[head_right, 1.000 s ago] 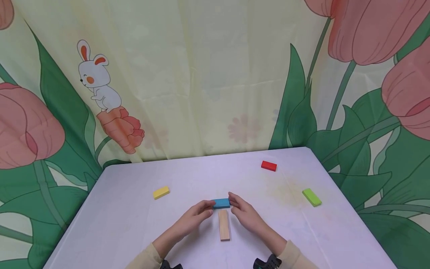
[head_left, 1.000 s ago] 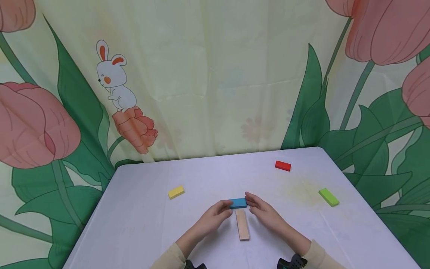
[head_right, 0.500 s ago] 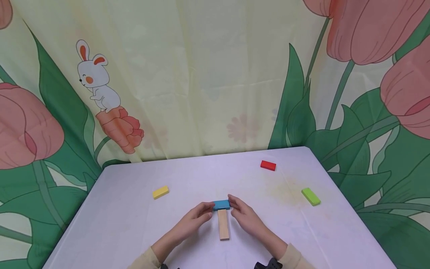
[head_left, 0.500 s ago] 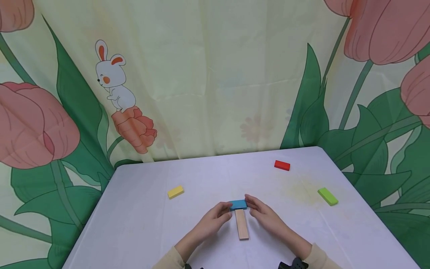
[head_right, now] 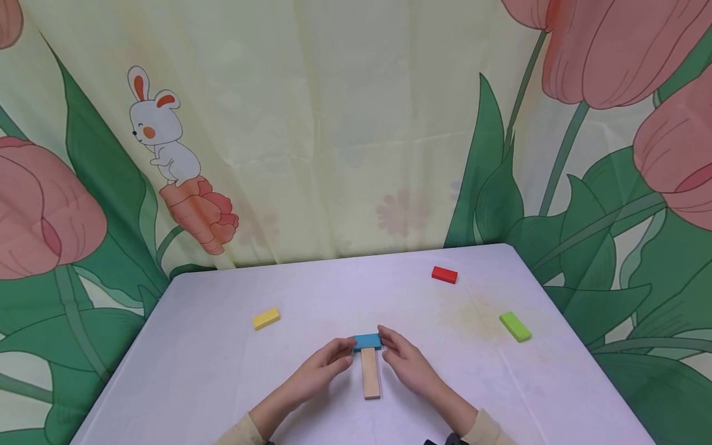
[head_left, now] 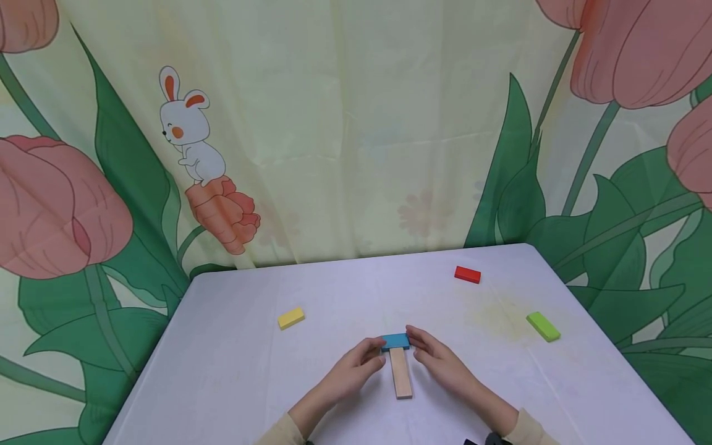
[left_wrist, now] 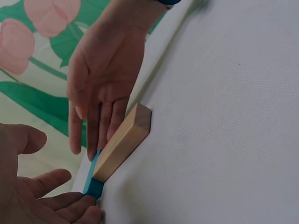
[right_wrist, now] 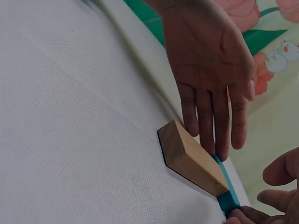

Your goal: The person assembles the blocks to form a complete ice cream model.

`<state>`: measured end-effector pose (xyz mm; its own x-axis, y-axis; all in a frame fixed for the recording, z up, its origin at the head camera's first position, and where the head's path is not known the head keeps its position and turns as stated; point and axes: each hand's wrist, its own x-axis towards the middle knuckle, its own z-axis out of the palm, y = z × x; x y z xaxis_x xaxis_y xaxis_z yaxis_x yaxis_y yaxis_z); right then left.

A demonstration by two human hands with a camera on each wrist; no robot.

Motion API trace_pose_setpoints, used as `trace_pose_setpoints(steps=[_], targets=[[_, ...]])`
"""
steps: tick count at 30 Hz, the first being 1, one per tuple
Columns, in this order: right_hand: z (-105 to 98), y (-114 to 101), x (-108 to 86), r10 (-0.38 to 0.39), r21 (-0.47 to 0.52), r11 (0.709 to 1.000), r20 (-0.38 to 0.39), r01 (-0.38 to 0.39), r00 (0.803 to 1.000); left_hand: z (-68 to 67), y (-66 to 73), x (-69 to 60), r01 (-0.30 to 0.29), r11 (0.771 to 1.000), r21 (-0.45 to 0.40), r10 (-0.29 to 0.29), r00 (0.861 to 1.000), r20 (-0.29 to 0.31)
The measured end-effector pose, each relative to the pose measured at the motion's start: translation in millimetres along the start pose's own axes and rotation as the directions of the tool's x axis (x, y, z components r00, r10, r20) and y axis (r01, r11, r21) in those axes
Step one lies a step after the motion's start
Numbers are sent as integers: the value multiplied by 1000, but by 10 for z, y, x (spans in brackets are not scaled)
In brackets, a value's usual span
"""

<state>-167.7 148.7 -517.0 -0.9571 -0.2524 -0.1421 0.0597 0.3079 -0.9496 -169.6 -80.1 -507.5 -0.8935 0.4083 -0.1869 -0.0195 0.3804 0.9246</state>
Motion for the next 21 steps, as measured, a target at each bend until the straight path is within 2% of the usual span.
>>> trace_pose_setpoints(steps=[6,8,10,13,17,21], targets=[[17,6,10,-1,-39,999,-27,0,1000,6,-42,-17,5,1000,-9,-5,1000,-16],[29,0,7,-3,-94,996,-50,-2,999,-6,-52,-34,6,1000,-5,-6,1000,-20],[41,-5,4,-25,-191,982,-67,12,997,-28,-59,-52,9,1000,6,-9,1000,-29],[51,-12,-7,-90,-343,937,-67,62,994,-79,-65,-71,13,1000,24,-12,999,-45],[54,0,-30,-198,-502,849,-10,166,980,-181,-83,-90,9,999,47,-6,998,-63],[57,7,-43,-282,-602,757,50,254,958,-341,-119,-118,-2,998,66,8,996,-87]])
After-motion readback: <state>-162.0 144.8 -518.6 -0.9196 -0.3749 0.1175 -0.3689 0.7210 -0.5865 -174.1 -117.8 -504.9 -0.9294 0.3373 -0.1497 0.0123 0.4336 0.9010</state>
